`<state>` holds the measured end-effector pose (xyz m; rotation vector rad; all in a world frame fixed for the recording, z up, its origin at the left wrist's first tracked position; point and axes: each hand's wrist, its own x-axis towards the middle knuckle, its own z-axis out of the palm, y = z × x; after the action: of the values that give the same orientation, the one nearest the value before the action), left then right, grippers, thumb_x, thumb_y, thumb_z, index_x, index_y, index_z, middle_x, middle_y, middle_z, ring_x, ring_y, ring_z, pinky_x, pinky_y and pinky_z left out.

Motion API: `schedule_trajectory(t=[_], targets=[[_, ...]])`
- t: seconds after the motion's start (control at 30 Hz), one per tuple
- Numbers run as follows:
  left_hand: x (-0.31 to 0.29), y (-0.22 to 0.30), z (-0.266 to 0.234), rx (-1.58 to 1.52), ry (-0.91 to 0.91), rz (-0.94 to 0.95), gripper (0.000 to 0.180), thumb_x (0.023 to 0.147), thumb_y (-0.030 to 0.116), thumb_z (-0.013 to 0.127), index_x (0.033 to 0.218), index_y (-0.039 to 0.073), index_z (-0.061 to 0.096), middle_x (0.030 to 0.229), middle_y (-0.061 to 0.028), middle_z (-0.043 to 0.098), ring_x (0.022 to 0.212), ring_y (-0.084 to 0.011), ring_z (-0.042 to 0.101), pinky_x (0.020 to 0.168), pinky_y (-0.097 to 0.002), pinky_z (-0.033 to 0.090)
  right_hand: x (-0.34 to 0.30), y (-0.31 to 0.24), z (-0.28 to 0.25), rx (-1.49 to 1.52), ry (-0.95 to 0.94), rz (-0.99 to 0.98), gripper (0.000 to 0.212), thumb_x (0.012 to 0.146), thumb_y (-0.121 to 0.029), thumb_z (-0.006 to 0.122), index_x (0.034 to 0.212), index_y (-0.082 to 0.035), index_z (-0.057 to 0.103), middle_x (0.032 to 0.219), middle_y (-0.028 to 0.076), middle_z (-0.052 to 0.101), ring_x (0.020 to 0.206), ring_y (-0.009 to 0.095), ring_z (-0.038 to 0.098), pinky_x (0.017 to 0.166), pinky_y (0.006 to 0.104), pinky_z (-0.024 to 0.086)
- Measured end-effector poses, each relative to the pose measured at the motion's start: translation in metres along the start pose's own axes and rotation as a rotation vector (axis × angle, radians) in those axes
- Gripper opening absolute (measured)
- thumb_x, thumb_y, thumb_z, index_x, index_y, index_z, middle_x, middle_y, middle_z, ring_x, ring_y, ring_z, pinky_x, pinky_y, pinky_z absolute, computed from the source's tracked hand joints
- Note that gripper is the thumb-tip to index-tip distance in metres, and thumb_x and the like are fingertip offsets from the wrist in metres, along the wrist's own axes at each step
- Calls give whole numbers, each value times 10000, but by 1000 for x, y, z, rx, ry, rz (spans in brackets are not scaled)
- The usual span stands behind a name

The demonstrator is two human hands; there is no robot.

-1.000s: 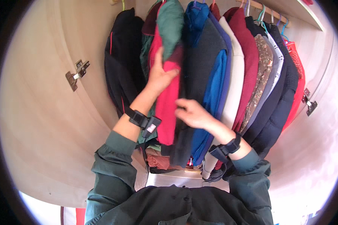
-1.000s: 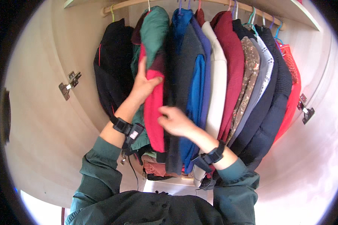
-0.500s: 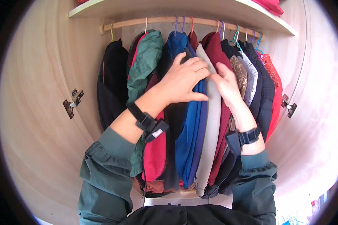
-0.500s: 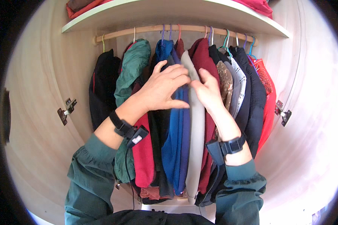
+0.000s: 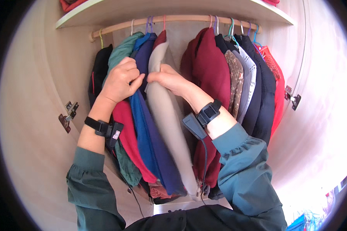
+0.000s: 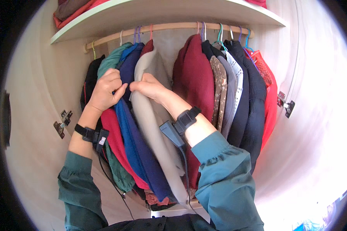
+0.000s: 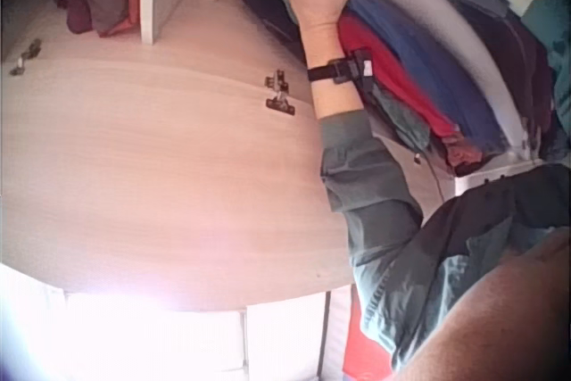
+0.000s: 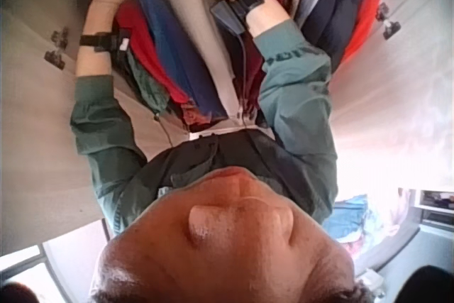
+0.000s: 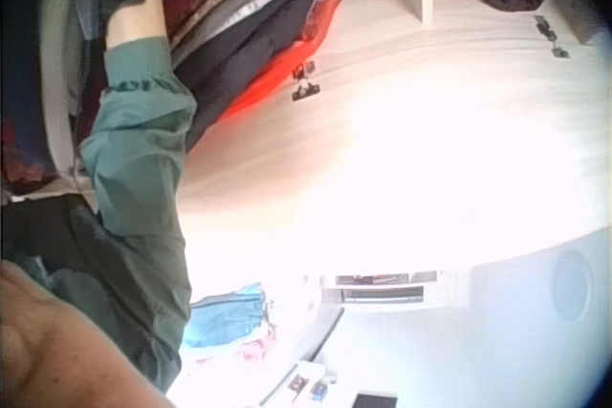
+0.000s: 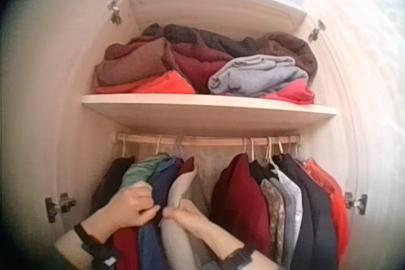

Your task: Organize clothes in the wardrobe by folding a jacket and placing it on a shelf, then browsing hanging clothes.

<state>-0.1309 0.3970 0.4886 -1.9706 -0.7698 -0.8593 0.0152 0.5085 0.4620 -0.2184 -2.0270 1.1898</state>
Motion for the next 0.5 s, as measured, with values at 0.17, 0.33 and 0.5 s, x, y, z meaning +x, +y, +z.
schedule_trajectory(t=[0.17,0.33,0.5], targets=[[9,56,-7,237,-52,-259,182,673,112,645,810,18,570,862,-129,550,910,-316,520,809,-431,385,-27,-19,-31,-708,62,-61,681,822,-588,432,822,65,624,840,293,600,863,363,607,765,414,464],[14,138,40,20,-219,-76,476,651,233,690,1056,34,537,1193,-171,471,1165,-336,415,966,-442,332,-55,-45,-112,-1261,672,-66,367,754,-257,548,917,71,565,956,299,569,939,409,557,842,445,443],[-11,124,76,53,-519,-304,534,677,271,689,1116,16,524,1212,-212,456,1198,-340,379,1003,-405,293,-53,-27,-139,-534,492,216,395,721,-106,573,1084,38,512,1031,184,583,950,283,570,843,368,458]])
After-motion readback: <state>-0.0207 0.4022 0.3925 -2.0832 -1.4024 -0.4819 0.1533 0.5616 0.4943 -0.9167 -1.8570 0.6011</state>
